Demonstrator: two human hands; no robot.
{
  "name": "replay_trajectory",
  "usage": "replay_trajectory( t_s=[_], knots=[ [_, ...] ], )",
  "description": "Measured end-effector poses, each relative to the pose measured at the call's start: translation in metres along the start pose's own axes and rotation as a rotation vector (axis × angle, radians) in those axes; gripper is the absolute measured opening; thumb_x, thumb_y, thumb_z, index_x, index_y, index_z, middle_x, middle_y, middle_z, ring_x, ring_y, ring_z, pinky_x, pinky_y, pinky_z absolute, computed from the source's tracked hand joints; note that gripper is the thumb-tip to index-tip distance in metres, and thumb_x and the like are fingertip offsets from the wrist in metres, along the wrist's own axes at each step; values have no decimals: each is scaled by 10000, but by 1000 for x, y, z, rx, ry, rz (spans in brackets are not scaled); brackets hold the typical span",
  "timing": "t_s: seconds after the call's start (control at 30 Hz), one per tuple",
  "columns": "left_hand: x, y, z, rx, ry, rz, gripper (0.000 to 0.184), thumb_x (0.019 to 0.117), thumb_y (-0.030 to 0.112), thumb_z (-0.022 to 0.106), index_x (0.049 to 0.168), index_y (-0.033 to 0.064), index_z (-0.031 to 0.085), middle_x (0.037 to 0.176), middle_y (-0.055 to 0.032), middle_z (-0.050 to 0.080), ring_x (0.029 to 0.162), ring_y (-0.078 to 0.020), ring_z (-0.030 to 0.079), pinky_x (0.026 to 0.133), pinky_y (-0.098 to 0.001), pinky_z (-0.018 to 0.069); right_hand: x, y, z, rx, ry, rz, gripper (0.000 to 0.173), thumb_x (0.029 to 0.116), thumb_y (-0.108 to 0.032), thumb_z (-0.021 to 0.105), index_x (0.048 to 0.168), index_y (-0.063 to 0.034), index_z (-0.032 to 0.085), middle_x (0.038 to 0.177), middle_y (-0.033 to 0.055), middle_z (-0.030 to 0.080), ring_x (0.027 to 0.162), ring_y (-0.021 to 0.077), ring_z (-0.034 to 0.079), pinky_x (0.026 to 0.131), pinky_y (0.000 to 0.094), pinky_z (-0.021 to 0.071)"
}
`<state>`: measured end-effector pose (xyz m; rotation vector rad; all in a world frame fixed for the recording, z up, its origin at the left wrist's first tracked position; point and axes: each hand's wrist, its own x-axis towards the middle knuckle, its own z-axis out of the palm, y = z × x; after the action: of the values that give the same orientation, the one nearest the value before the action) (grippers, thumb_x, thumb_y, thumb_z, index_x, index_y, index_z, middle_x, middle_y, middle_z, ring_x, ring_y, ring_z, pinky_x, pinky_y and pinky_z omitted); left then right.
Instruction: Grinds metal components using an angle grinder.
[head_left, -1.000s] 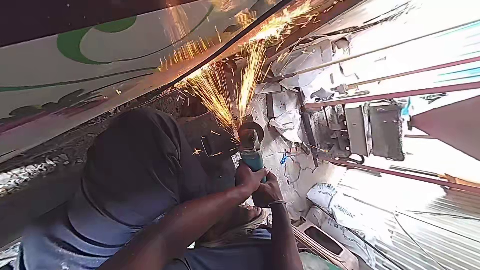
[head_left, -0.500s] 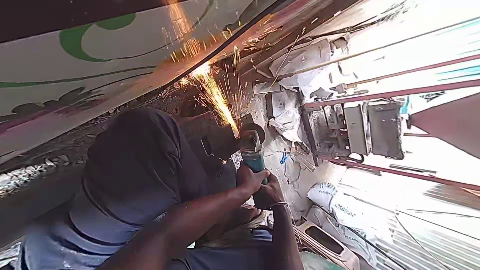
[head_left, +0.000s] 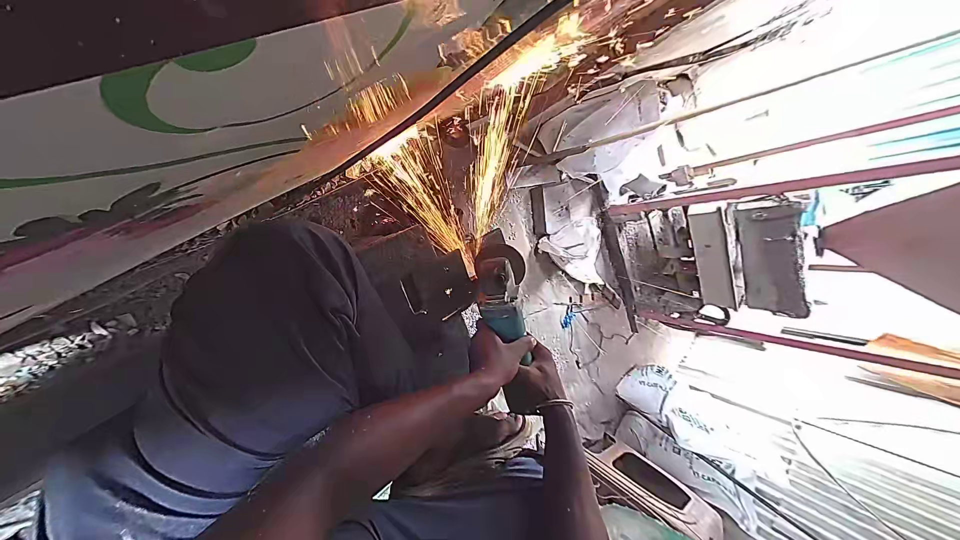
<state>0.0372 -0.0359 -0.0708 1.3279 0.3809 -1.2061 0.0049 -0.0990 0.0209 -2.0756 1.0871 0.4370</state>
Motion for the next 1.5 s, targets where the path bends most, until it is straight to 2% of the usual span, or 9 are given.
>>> replay_trajectory(
  t_s=[0.1, 0.23, 0.5, 0.67, 1.0, 1.27, 1.37, 1.43, 1.5],
  knots=[
    [1, 2, -3, -7, 21, 7, 788, 801, 387, 850, 1379, -6, 486, 1210, -191, 663, 1157, -299, 643, 1016, -502, 502, 3, -3, 2, -9, -19, 7, 368, 782, -198, 785, 1074, -10, 664, 868, 4, 666, 762, 33, 603, 749, 249, 526],
    [3, 3, -7, -36, 29, 15, 790, 796, 376, 851, 1380, -9, 484, 1220, -190, 656, 1167, -295, 634, 1022, -495, 497, 5, -7, 4, -30, -35, -14, 313, 779, -207, 779, 1019, -41, 665, 812, -25, 649, 710, 23, 595, 702, 240, 526],
    [-1, -3, 1, -10, -18, 5, 795, 796, 385, 858, 1383, -3, 488, 1226, -192, 659, 1173, -297, 637, 1023, -495, 503, -5, -4, 0, -31, -1, 68, 332, 803, -141, 788, 1073, -5, 652, 880, 36, 658, 766, 74, 600, 748, 279, 525],
    [-1, -5, 4, 6, -18, 9, 804, 795, 395, 855, 1387, -1, 481, 1226, -186, 661, 1174, -295, 638, 1024, -495, 502, -6, 2, -1, -9, 10, 23, 301, 782, -183, 780, 1017, -37, 660, 812, -16, 650, 708, 26, 597, 692, 240, 530],
    [2, -1, -1, -22, 9, 7, 762, 804, 390, 844, 1361, -1, 501, 1201, -182, 667, 1155, -291, 644, 1010, -497, 508, 2, -3, 2, -4, -9, 1, 312, 795, -178, 791, 1045, -27, 682, 840, -8, 671, 732, 30, 606, 718, 247, 531],
    [4, -1, -4, -37, 24, 32, 777, 796, 386, 852, 1364, -10, 499, 1201, -184, 667, 1156, -289, 642, 1018, -492, 502, 2, -6, 5, 13, -21, -7, 259, 796, -175, 797, 983, -52, 666, 788, -26, 654, 688, 24, 600, 679, 244, 534],
    [1, -3, -1, -35, -6, 25, 782, 794, 385, 853, 1368, -8, 495, 1201, -186, 665, 1153, -294, 642, 1013, -497, 504, -3, -5, 1, -14, -13, -1, 263, 805, -179, 771, 1007, -46, 668, 804, -24, 651, 699, 19, 593, 690, 241, 528],
    [-1, -4, 2, -25, -17, 12, 771, 795, 382, 855, 1358, -9, 501, 1198, -190, 664, 1149, -295, 644, 1012, -495, 506, -6, -3, -1, -39, 6, 21, 306, 815, -166, 776, 1060, -15, 673, 862, 20, 670, 752, 58, 606, 742, 273, 529],
    [-2, -4, 5, -8, -23, 3, 773, 797, 386, 851, 1361, -9, 498, 1202, -190, 665, 1155, -297, 645, 1012, -494, 507, -7, 1, -1, -64, 34, 29, 314, 813, -166, 781, 1064, -13, 672, 867, 30, 672, 752, 69, 610, 739, 285, 531]
  ],
)
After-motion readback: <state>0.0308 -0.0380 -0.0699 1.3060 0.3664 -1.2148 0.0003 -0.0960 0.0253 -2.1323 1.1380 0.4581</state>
